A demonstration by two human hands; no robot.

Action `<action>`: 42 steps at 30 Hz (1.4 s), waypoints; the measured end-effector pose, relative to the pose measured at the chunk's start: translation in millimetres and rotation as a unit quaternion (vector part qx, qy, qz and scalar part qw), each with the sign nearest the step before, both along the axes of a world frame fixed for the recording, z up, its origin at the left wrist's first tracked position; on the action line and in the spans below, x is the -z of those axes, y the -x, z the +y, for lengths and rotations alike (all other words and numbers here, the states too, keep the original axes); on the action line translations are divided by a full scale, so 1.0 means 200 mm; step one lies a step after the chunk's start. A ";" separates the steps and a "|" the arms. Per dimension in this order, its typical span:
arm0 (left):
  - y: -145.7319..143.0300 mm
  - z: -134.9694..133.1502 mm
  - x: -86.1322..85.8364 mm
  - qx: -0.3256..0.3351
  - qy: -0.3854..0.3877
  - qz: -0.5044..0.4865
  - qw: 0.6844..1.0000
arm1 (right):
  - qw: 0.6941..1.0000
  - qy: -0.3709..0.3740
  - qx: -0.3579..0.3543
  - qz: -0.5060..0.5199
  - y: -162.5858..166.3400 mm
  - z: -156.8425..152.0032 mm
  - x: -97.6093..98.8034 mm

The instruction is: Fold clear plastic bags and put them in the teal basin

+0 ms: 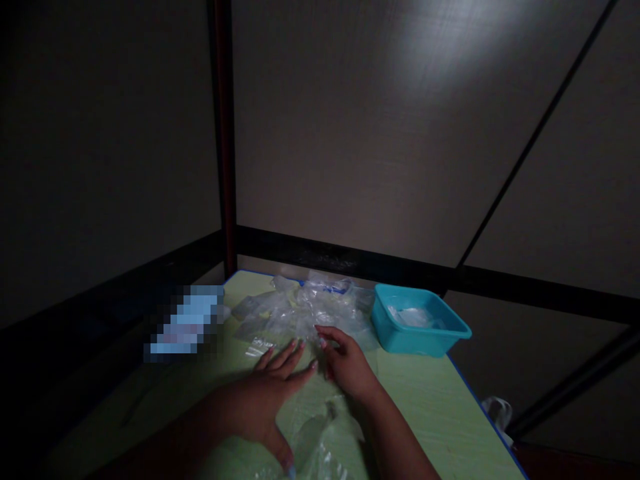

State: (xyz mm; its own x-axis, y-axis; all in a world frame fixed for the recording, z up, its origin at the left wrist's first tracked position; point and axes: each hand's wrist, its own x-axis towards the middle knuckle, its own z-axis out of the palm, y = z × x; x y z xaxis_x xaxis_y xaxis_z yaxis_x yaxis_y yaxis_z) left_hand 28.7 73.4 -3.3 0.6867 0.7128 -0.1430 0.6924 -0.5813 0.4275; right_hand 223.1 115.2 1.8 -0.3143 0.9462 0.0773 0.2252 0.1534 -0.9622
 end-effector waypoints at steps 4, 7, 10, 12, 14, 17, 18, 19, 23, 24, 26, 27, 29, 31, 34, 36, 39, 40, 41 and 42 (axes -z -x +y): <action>0.00 0.00 -0.01 0.002 0.004 0.002 1.000 | 0.998 0.014 0.042 -0.043 -0.02 0.02 0.01; 0.00 0.00 -0.01 0.005 0.009 0.003 1.000 | 0.996 0.035 0.050 -0.071 -0.04 0.03 0.01; 0.00 0.00 -0.01 0.006 0.011 -0.002 1.000 | 0.997 0.064 0.010 -0.051 -0.04 0.03 0.01; 0.01 0.00 -0.01 0.009 0.011 -0.005 1.000 | 0.997 0.072 -0.011 -0.029 -0.03 0.01 0.00; 0.01 0.00 -0.01 0.012 0.012 -0.004 1.000 | 0.997 0.071 -0.028 -0.018 -0.02 0.00 -0.01; 0.01 0.00 -0.01 0.011 0.008 -0.003 1.000 | 0.997 0.061 -0.041 -0.019 -0.01 -0.01 -0.01; 0.01 0.00 -0.01 0.011 0.006 -0.004 1.000 | 0.997 0.057 -0.041 -0.021 -0.01 -0.01 -0.01; 0.01 0.00 -0.01 0.011 0.005 -0.005 1.000 | 0.998 0.054 -0.039 -0.022 -0.01 -0.01 -0.01; 0.00 0.00 0.00 0.011 -0.005 -0.009 1.000 | 0.998 0.050 -0.029 -0.029 -0.01 -0.01 0.00; 0.00 -0.01 0.00 0.009 -0.008 -0.010 1.000 | 0.998 0.050 -0.029 -0.030 -0.02 0.00 0.00; 0.00 -0.01 0.01 0.007 -0.016 -0.013 1.000 | 0.998 0.045 -0.032 -0.029 -0.02 0.00 0.00; 0.00 -0.01 0.01 0.004 -0.020 -0.017 1.000 | 0.998 0.041 -0.032 -0.028 -0.02 0.00 0.00; 0.00 -0.02 0.01 -0.004 -0.026 -0.025 0.999 | 0.999 0.032 -0.026 -0.028 -0.01 -0.01 0.00; 0.00 -0.02 0.00 -0.014 -0.038 -0.035 0.999 | 0.999 0.033 -0.013 -0.029 -0.01 -0.01 -0.01; -0.01 -0.03 -0.03 -0.037 -0.070 -0.055 0.995 | 0.998 0.042 0.005 -0.038 0.00 -0.02 -0.01; -0.03 -0.02 -0.05 -0.073 -0.106 -0.077 0.989 | 0.998 0.023 0.033 -0.058 0.00 -0.02 -0.01; -0.04 -0.01 -0.07 -0.146 -0.160 -0.104 0.971 | 0.983 -0.093 0.121 -0.103 -0.03 0.00 -0.01; -0.04 0.00 -0.08 -0.169 -0.172 -0.106 0.965 | 0.972 -0.140 0.149 -0.119 -0.04 0.01 -0.01; -0.04 0.01 -0.08 -0.190 -0.180 -0.105 0.959 | 0.960 -0.178 0.168 -0.134 -0.05 0.01 -0.02; -0.04 0.01 -0.07 -0.206 -0.186 -0.101 0.955 | 0.953 -0.201 0.171 -0.148 -0.06 0.02 -0.03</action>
